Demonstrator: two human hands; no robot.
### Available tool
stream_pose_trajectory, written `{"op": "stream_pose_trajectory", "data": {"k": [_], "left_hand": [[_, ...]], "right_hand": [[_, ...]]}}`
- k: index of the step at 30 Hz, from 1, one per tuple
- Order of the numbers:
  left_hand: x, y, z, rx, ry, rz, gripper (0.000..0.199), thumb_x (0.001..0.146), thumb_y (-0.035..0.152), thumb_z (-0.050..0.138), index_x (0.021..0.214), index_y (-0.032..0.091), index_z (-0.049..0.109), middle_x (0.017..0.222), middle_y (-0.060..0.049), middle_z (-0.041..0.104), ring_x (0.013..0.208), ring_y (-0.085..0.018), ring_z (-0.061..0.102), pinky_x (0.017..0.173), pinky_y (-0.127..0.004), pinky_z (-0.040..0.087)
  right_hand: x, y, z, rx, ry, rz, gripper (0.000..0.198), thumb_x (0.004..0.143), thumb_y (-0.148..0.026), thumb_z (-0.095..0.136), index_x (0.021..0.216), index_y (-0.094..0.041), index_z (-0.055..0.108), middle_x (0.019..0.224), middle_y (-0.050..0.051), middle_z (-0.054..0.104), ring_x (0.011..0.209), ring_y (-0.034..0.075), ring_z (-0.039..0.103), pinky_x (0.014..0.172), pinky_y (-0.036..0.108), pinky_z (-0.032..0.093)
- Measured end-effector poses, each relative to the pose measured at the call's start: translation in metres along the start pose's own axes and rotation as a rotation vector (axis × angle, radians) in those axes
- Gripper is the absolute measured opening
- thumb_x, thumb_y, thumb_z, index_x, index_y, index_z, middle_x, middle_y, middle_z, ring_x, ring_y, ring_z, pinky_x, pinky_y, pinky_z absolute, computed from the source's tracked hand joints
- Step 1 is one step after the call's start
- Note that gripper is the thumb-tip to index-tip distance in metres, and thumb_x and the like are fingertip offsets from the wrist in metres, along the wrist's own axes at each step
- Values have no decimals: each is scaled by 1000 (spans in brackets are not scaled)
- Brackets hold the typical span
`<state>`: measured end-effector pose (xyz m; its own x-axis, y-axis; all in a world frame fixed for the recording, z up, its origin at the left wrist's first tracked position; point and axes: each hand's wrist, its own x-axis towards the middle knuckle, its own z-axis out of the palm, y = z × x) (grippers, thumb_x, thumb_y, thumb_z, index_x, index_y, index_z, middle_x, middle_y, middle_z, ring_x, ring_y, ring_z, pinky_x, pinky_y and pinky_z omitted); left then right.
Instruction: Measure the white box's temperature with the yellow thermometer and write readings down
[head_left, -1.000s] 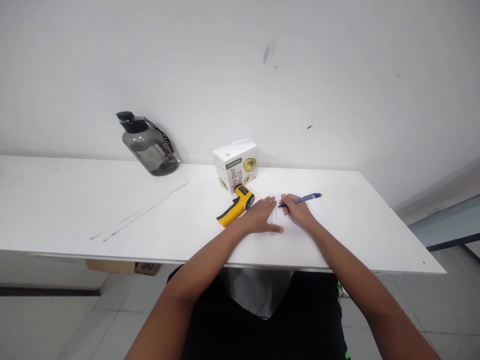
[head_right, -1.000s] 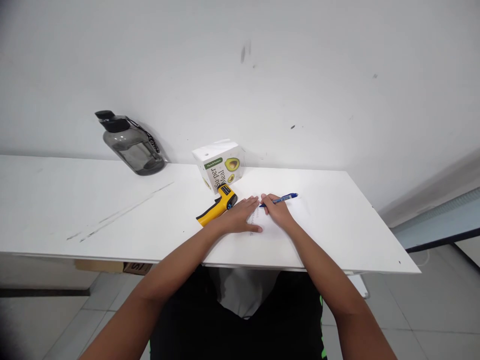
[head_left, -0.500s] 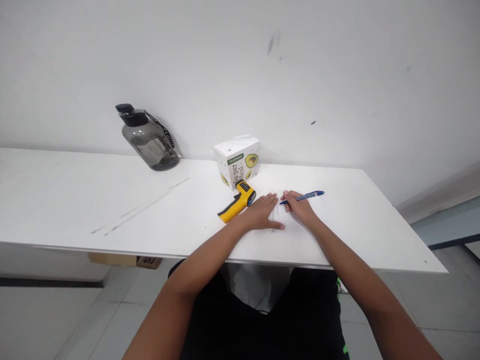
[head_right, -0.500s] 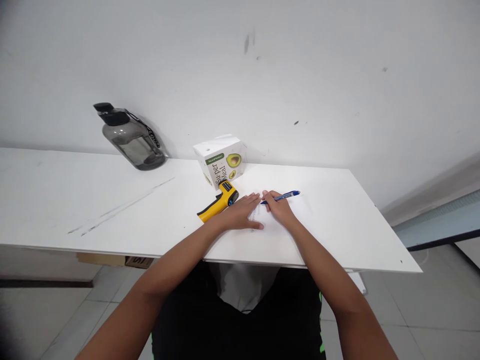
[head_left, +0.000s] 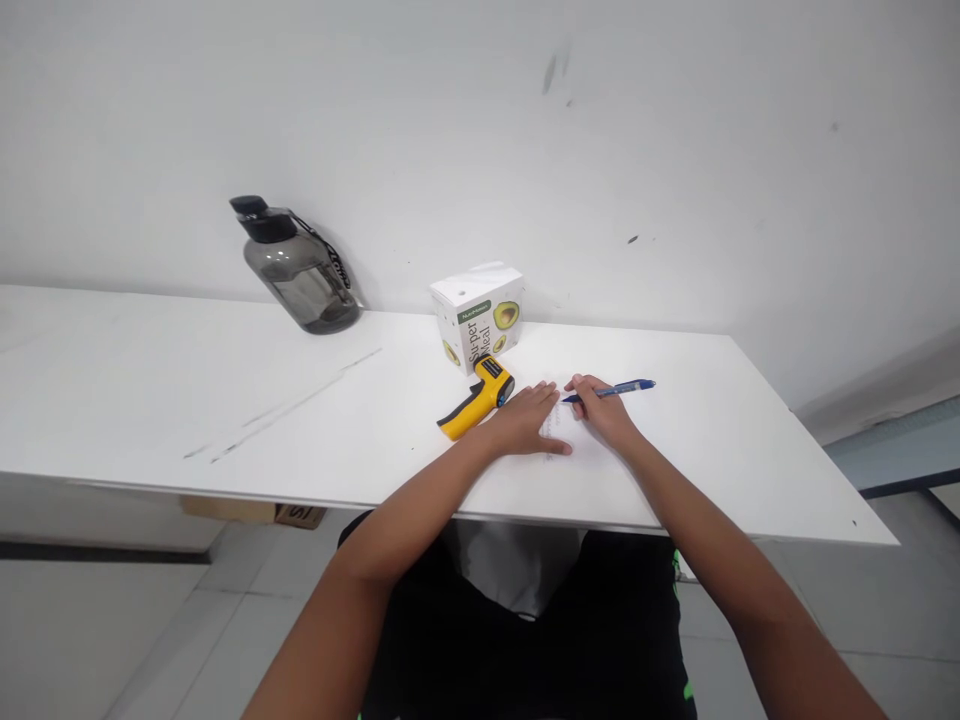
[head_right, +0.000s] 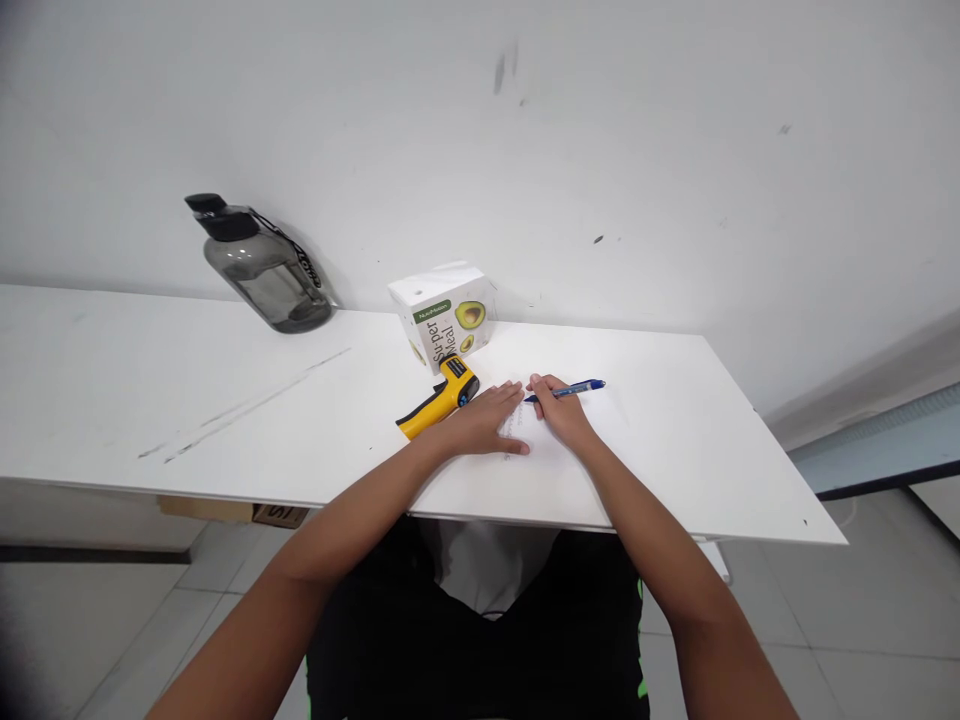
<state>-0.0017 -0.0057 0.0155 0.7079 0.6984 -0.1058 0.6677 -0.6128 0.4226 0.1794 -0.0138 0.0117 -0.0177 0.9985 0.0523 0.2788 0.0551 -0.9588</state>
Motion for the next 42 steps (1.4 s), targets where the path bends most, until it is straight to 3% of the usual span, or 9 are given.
{"op": "stream_pose_trajectory", "data": {"k": [7, 12, 17, 25, 35, 42], "left_hand": [[1, -2, 3, -9, 22, 20, 106, 72, 77, 47, 149, 11, 17, 156, -15, 13, 144, -27, 8, 116, -40, 11], [1, -3, 2, -36, 77, 61, 107, 70, 76, 51, 150, 21, 6, 156, -9, 19, 144, -27, 14, 115, -42, 16], [2, -4, 3, -16, 84, 55, 107, 70, 77, 51, 151, 23, 5, 155, -9, 20, 143, -27, 16, 114, -42, 16], [3, -6, 6, 38, 64, 40, 106, 70, 80, 44, 150, 17, 13, 156, -12, 18, 144, -26, 14, 115, -40, 12], [1, 0, 3, 95, 103, 32, 97, 74, 79, 41, 148, 19, 22, 154, -14, 23, 141, -30, 21, 112, -44, 17], [1, 3, 5, 132, 107, 17, 92, 76, 78, 39, 147, 21, 22, 154, -14, 23, 141, -29, 21, 112, -49, 12]], "right_hand": [[-1, 0, 0, -3, -8, 4, 48, 81, -67, 46, 82, -21, 61, 47, -5, 46, 50, 12, 42, 53, 26, 33], [-1, 0, 1, 2, -1, -18, 49, 80, -68, 47, 81, -21, 62, 49, -5, 46, 50, 12, 41, 53, 26, 33], [-2, -2, 1, 0, -4, -28, 48, 82, -67, 45, 81, -22, 61, 49, -5, 45, 51, 12, 41, 54, 26, 33], [-3, -3, 0, -57, 13, -37, 49, 82, -68, 43, 82, -22, 60, 50, -5, 45, 53, 13, 42, 55, 28, 34], [-3, -4, 1, -94, 30, -43, 48, 82, -68, 44, 83, -22, 60, 51, -5, 45, 54, 14, 44, 57, 28, 37], [-3, -6, -2, -166, 124, -14, 51, 81, -70, 42, 83, -22, 61, 56, -3, 49, 58, 15, 47, 59, 29, 38]]}}
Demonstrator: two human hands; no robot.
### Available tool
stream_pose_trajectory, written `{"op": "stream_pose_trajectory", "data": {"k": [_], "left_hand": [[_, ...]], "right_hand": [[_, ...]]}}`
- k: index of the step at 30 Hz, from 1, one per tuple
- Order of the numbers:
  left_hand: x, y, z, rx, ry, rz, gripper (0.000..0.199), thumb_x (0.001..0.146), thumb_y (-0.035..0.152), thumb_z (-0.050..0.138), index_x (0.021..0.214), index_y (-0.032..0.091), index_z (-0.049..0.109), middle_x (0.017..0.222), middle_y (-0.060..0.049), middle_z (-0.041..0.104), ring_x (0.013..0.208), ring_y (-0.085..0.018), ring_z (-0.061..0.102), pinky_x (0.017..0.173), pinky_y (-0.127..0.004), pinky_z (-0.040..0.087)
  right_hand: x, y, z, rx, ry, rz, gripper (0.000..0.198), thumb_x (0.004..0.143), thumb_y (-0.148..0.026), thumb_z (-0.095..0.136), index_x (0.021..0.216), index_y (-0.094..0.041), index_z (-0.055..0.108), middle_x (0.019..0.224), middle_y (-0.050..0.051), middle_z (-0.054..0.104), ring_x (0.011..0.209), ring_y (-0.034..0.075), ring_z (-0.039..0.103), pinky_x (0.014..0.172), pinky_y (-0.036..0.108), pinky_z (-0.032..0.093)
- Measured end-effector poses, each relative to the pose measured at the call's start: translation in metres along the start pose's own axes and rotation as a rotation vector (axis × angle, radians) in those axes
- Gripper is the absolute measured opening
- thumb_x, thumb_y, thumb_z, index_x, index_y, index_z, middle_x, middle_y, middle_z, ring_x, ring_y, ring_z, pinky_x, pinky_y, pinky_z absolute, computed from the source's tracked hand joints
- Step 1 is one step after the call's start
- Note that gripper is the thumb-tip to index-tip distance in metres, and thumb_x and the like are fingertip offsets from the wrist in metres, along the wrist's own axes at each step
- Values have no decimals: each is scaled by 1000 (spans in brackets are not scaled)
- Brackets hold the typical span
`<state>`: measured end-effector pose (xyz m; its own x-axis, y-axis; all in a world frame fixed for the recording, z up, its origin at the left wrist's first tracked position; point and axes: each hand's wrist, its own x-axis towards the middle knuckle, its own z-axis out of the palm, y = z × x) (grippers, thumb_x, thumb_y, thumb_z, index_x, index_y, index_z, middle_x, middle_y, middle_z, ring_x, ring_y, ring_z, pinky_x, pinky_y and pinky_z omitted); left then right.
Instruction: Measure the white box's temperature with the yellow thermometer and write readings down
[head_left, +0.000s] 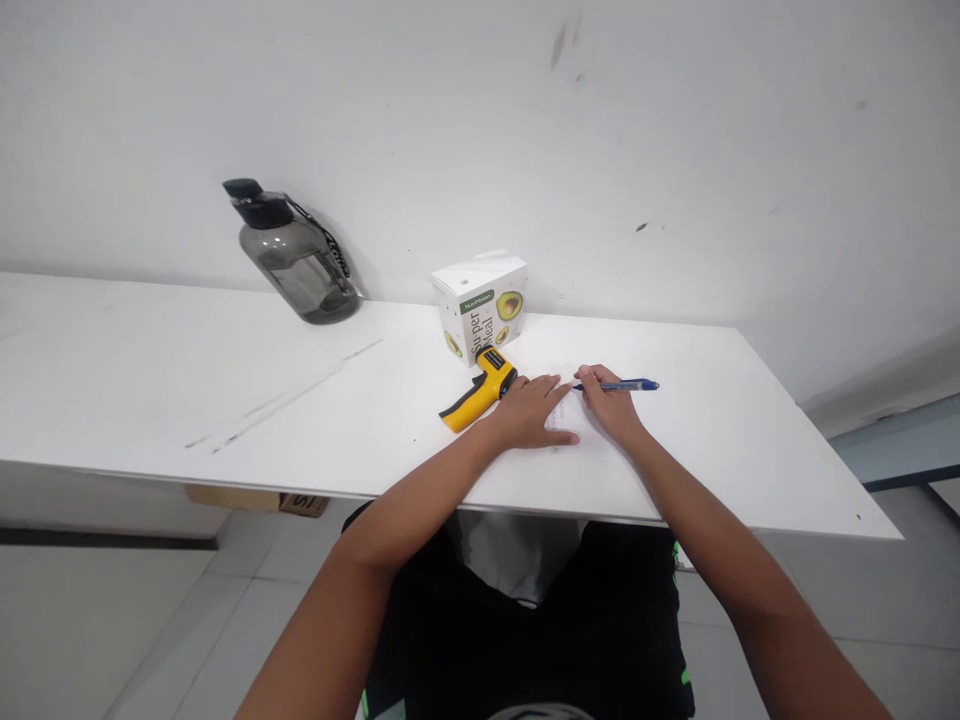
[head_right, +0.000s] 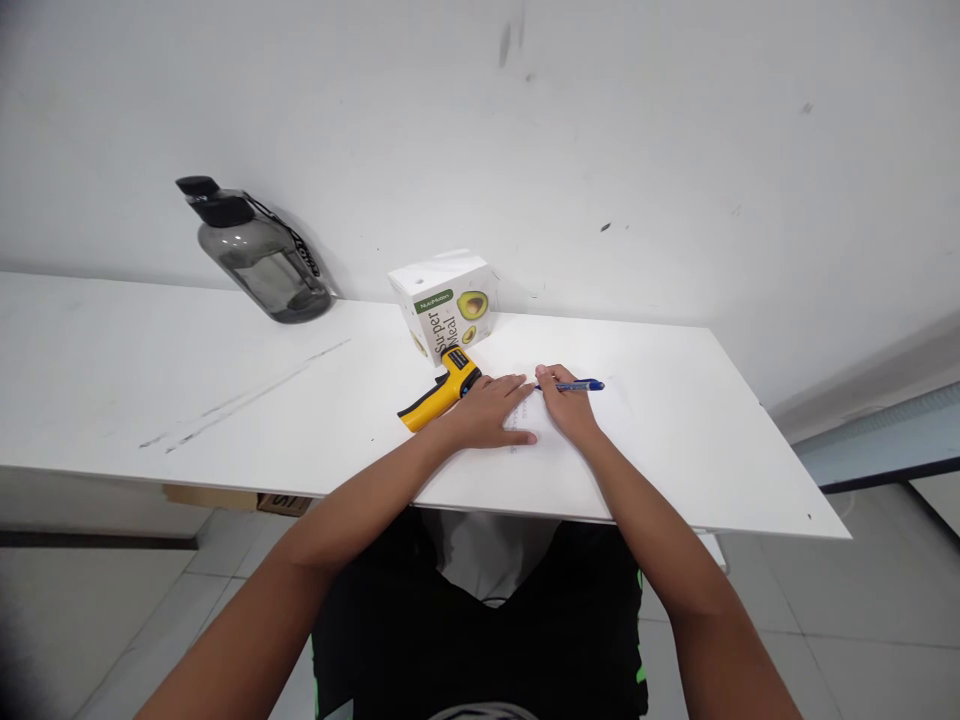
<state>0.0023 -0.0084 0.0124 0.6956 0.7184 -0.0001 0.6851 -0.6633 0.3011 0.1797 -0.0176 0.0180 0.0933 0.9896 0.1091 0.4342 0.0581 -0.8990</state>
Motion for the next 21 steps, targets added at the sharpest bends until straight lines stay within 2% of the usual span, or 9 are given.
{"op": "stream_pose_trajectory", "data": {"k": [5, 7, 10, 13, 18, 21], "left_hand": [[0, 2, 1, 35, 83, 37, 100, 76, 76, 42, 150, 19, 5, 155, -14, 19, 143, -29, 16, 114, -50, -5], [0, 3, 1, 31, 117, 72, 103, 76, 74, 44, 150, 19, -2, 156, -13, 15, 143, -28, 13, 114, -49, -7], [1, 3, 1, -28, 87, 97, 105, 77, 73, 46, 149, 21, -10, 156, -12, 17, 142, -27, 18, 114, -50, -6], [1, 2, 0, -72, 61, 58, 108, 74, 73, 48, 148, 24, -12, 154, -11, 22, 140, -29, 23, 113, -54, -6], [1, 1, 1, -78, 60, -9, 112, 70, 76, 51, 149, 23, -9, 154, -13, 22, 141, -32, 20, 113, -55, -2], [1, 2, -1, -87, 73, 9, 110, 71, 73, 53, 149, 24, -8, 155, -12, 17, 143, -29, 16, 115, -50, 5]], "right_hand": [[3, 1, -2, 11, 79, 66, 53, 80, -71, 41, 80, -22, 61, 60, -1, 53, 59, 15, 49, 61, 30, 39], [5, 3, -2, 33, 92, 86, 53, 80, -71, 41, 79, -22, 60, 59, -1, 53, 58, 15, 49, 60, 30, 39], [6, 5, -2, 59, 112, 102, 53, 79, -72, 42, 79, -22, 60, 55, -2, 51, 55, 16, 49, 59, 30, 39], [7, 6, -2, 69, 120, 103, 53, 79, -72, 41, 78, -22, 59, 52, -2, 50, 55, 17, 50, 58, 31, 40], [7, 6, -2, 73, 111, 118, 52, 80, -71, 41, 79, -22, 59, 53, -2, 50, 56, 16, 51, 60, 31, 40], [6, 5, -3, 37, 106, 104, 50, 80, -70, 42, 79, -23, 59, 56, -1, 53, 60, 17, 52, 62, 31, 41]]}}
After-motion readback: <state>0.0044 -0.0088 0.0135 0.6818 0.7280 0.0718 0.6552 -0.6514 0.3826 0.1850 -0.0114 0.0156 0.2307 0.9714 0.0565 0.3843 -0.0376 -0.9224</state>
